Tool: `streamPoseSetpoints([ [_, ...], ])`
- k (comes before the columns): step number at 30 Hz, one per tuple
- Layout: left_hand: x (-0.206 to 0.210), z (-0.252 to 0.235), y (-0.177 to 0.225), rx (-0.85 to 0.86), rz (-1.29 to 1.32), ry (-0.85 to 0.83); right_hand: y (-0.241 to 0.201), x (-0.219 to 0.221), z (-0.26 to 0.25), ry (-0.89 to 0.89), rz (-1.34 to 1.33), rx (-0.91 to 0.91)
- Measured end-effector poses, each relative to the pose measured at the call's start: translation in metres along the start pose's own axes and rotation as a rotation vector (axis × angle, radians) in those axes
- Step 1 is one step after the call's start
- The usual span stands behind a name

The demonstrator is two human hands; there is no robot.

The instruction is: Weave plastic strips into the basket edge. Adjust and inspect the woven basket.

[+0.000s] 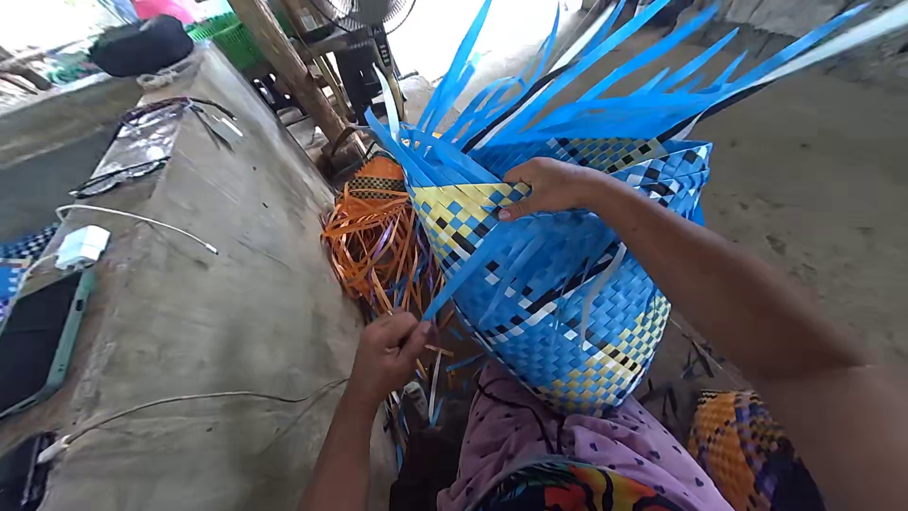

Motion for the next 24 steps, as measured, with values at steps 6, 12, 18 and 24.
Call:
streamPoseSetpoints([
  [6,0.001,-0.033,-0.013,-0.064,0.006,0.011,-0.020,0.029,-0.001,-0.248,-0.166,0.046],
  [12,0.021,-0.097,0.054,0.182,-0.140,-0.063,-0.039,0.041,-0.012,-0.329,-0.043,0.012],
  [18,0.035,-0.115,0.074,0.327,-0.283,-0.107,-0.037,0.041,-0.008,-0.324,-0.048,0.012],
  [24,0.040,-0.116,0.062,0.256,-0.307,-0.204,-0.029,0.042,-0.013,-0.313,-0.023,0.007],
])
Point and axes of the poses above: each hand's wrist, its own z-axis away from the middle knuckle, its own x-axis out of the palm, y = z × x, the point moved 8 cm from there along -z, towards the middle knuckle, and after that the axes turned 15 degrees about z, right-handed, at the moved point
